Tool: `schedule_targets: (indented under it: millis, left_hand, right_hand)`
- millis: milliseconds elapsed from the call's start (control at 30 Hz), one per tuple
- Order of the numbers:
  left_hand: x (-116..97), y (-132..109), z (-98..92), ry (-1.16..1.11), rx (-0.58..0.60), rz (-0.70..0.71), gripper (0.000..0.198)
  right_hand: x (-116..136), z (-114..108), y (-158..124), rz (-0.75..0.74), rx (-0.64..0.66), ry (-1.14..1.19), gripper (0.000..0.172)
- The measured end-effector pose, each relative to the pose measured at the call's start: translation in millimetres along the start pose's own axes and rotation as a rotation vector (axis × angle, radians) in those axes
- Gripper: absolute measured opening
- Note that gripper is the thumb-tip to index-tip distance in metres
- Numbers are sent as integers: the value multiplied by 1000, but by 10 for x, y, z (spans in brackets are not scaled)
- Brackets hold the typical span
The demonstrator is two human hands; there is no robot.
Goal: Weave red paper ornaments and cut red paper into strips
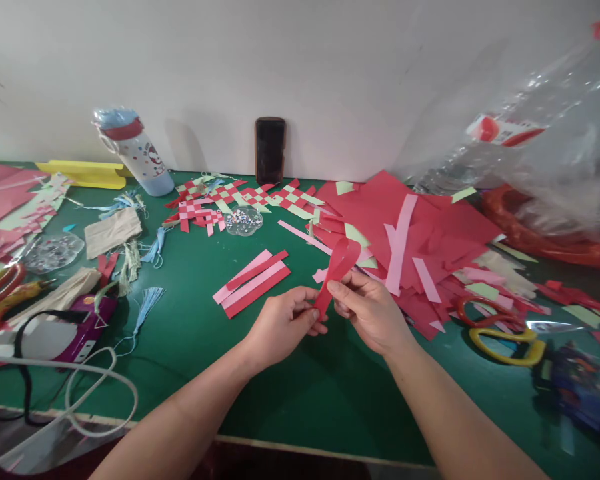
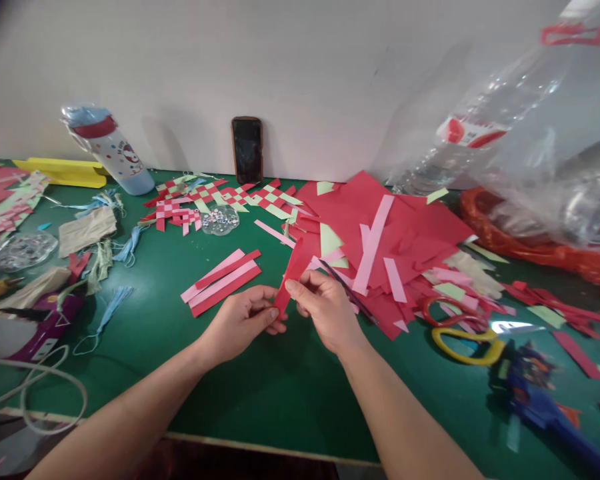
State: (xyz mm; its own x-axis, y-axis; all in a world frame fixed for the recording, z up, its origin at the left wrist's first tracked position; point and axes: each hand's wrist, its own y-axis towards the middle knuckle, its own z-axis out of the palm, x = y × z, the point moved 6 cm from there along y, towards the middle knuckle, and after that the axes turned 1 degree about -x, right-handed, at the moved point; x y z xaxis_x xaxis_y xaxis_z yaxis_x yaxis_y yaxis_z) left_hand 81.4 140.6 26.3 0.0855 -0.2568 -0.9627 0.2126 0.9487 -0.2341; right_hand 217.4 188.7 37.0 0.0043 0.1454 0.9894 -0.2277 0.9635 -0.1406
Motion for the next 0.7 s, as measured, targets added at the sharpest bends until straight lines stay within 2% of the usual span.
schedule_targets:
  millis: [300,567,700]
  left_hand:
    - [-4,9,8,-14,-25,-37,14]
    - [1,7,4,35,-5,-7,14]
    - [-39,-7,8,69,26,60,14]
  right_hand:
    - [-38,16,-15,-31,-8,-23,38]
    - [-67,0,-5,-23,-21,-6,38]
    - [-74,3,-17,-26,-5,-12,37]
